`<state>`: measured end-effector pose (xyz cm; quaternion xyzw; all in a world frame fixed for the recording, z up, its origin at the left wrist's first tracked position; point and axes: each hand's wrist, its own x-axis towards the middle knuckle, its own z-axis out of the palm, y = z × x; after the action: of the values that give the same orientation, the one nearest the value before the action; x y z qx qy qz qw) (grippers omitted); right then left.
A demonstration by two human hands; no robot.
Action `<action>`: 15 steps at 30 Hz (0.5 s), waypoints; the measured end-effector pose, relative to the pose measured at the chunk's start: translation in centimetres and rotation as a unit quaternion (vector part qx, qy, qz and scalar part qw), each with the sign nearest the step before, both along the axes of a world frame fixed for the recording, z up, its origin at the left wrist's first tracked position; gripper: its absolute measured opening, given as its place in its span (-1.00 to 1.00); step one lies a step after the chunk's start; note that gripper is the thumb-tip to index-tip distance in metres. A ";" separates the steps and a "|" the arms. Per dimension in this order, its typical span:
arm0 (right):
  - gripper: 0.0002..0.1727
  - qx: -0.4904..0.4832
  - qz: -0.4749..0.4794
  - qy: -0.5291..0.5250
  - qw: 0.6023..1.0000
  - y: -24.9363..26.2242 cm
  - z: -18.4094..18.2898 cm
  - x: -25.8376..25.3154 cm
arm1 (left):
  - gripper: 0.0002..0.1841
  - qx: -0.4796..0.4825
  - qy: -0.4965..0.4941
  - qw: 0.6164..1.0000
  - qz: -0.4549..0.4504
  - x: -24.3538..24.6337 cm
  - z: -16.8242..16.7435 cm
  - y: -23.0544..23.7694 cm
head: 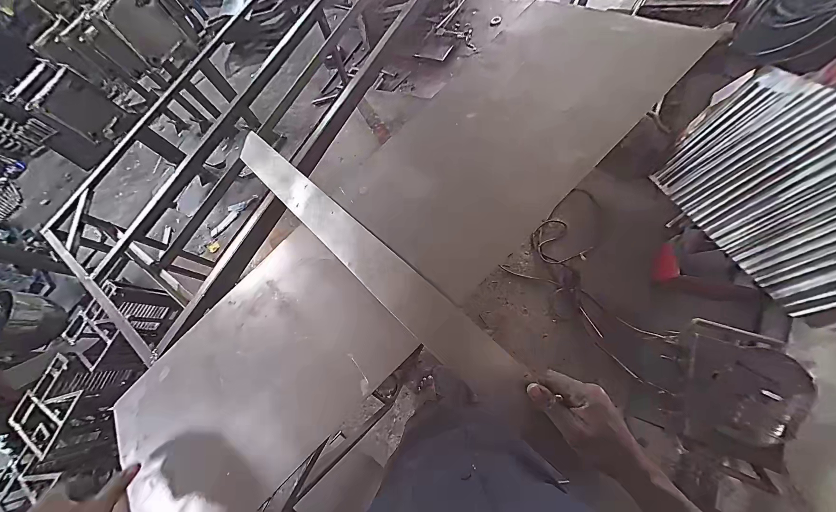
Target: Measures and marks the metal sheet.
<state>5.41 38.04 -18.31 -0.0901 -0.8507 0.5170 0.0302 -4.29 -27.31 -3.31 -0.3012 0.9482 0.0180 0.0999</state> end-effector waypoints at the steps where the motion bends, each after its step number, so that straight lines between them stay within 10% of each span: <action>1: -0.37 0.014 0.005 -0.030 0.999 0.1 0.2 -0.3 | -0.11 -0.008 0.035 0.998 -0.042 -1.2 1.2 2.7; 9: -0.36 0.030 0.070 -0.143 0.987 0.4 3.6 -3.8 | -0.43 -0.019 0.030 0.948 -0.315 -8.9 -2.8 21.6; 15: -0.52 0.051 0.152 -0.174 0.972 0.8 6.0 -6.1 | -0.19 -0.013 0.091 0.905 -0.415 -12.7 -2.0 26.6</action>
<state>-0.72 38.81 -12.32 -0.0469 -0.8718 0.4479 -0.1927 -16.95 -0.75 -5.34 0.1213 0.9925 -0.0101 0.0081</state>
